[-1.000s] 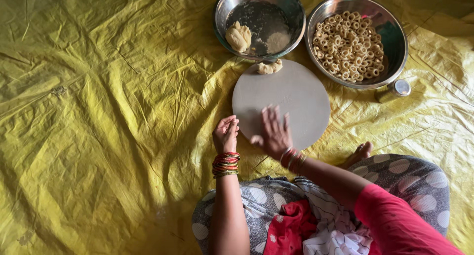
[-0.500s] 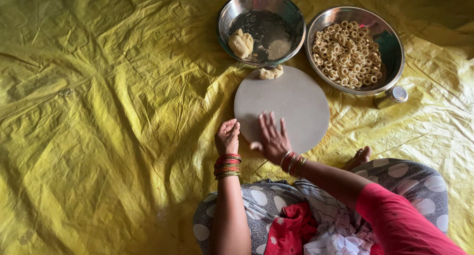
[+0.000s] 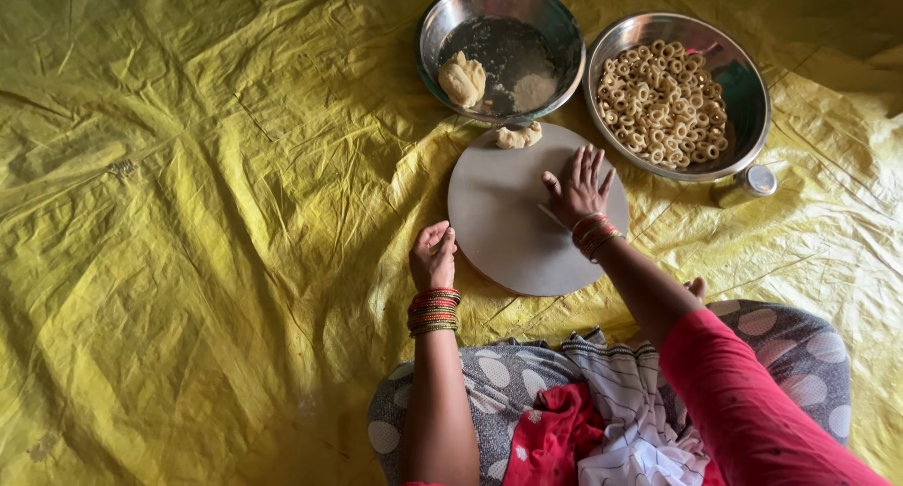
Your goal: The person sits on a yellow tarp and shapes small pieces of dough into ring-shaped snacks. They roll the dough into thin ropes on a round board, then coil and join the ends to form rings, placing the finished pieces into a metal bowl.
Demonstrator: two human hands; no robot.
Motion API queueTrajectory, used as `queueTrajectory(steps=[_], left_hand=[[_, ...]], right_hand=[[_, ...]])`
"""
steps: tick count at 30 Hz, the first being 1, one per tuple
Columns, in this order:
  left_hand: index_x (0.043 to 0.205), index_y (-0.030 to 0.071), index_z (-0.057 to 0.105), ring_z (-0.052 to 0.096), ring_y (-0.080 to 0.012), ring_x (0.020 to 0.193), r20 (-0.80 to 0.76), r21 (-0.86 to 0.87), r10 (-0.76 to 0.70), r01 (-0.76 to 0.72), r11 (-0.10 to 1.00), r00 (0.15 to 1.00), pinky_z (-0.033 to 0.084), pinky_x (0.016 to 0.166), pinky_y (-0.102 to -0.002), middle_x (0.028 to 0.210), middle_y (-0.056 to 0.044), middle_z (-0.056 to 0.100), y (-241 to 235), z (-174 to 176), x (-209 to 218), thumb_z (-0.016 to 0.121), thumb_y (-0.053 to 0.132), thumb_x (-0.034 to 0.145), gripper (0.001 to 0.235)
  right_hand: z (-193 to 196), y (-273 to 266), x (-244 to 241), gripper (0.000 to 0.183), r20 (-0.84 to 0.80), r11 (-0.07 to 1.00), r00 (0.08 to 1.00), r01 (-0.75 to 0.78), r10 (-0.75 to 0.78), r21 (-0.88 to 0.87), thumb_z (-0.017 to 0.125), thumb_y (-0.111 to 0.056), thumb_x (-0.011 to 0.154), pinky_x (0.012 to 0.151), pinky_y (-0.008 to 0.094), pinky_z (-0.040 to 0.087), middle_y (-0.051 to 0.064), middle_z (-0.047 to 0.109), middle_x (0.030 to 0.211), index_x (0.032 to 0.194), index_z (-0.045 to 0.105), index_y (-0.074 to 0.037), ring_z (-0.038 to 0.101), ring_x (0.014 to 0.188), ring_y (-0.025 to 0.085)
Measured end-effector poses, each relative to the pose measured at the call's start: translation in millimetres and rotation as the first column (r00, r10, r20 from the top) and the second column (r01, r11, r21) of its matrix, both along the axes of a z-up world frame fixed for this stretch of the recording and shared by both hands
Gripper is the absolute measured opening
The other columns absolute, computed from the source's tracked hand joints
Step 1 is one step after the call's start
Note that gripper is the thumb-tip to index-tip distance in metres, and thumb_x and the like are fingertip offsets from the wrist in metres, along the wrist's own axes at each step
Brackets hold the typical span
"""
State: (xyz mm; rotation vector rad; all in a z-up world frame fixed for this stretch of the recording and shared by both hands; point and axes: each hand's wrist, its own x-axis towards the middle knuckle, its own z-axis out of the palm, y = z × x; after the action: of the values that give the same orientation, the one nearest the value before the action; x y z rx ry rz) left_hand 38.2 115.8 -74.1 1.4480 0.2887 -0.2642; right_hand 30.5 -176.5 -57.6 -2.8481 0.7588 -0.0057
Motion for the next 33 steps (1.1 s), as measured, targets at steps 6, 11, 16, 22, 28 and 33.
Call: queueTrajectory(steps=[6,11,16,22,28,33], left_hand=[[0.116,0.005,0.071,0.066,-0.0138,0.074,0.016,-0.093,-0.021,0.022,0.995,1.000,0.053,0.059,-0.025,0.112,-0.012,0.076,-1.3,-8.2,1.7,0.073,0.023,0.092,0.030],[0.116,0.005,0.071,0.067,-0.0136,0.074,0.028,-0.045,-0.046,0.047,0.998,0.999,0.055,0.060,-0.025,0.113,-0.013,0.075,-1.5,-16.1,-0.8,0.073,0.025,0.092,0.031],[0.115,0.006,0.071,0.069,-0.0123,0.073,0.041,-0.002,-0.060,0.060,0.998,0.997,0.058,0.063,-0.025,0.113,-0.011,0.076,-3.3,-16.5,1.3,0.073,0.027,0.092,0.031],[0.115,0.004,0.071,0.065,-0.0127,0.072,0.041,-0.064,-0.083,0.085,0.994,0.996,0.055,0.061,-0.026,0.111,-0.014,0.077,-4.6,-17.5,-2.8,0.073,0.026,0.094,0.031],[0.114,0.005,0.072,0.067,-0.0114,0.070,0.056,0.048,-0.127,0.124,0.991,0.990,0.056,0.061,-0.026,0.109,-0.011,0.077,-3.8,-7.3,-6.6,0.072,0.030,0.093,0.032],[0.112,0.008,0.073,0.071,-0.0133,0.072,0.030,0.131,-0.154,0.149,0.980,0.988,0.059,0.066,-0.028,0.110,-0.011,0.078,-4.3,3.8,-5.7,0.072,0.032,0.093,0.030]], right_hand=[[-39.8,97.2,-82.1,0.099,-0.123,0.956,0.970,-0.231,0.211,-0.182,0.035,-0.066,0.096,0.126,0.056,0.006,0.028,-0.005,0.168,0.157,-0.002,0.003,-0.003,0.156,0.040],[-28.0,75.5,-73.8,0.098,-0.367,0.788,0.924,-0.303,0.105,-0.536,0.034,-0.063,0.099,0.118,0.062,0.005,0.028,-0.004,0.166,0.161,-0.004,0.003,-0.002,0.153,0.039],[2.6,26.4,-27.7,0.103,-0.144,0.986,0.982,0.105,-0.123,-0.128,0.021,-0.078,0.098,0.127,0.060,-0.003,0.018,-0.011,0.170,0.162,-0.004,-0.001,-0.009,0.159,0.031],[-6.9,107.1,-85.0,0.109,-0.360,0.873,0.901,-0.363,0.240,-0.325,0.035,-0.073,0.095,0.121,0.059,0.001,0.026,-0.005,0.169,0.163,-0.002,0.003,-0.005,0.155,0.038],[-4.1,79.9,-62.2,0.084,-0.393,0.912,0.910,-0.268,0.134,-0.310,0.029,-0.068,0.102,0.123,0.062,-0.001,0.022,-0.007,0.172,0.161,0.011,-0.010,-0.007,0.158,0.038],[4.0,3.0,-13.6,0.103,-0.012,0.992,0.999,0.042,-0.043,-0.120,0.023,-0.077,0.097,0.123,0.061,-0.007,0.019,-0.007,0.170,0.162,-0.001,0.000,-0.010,0.158,0.035]])
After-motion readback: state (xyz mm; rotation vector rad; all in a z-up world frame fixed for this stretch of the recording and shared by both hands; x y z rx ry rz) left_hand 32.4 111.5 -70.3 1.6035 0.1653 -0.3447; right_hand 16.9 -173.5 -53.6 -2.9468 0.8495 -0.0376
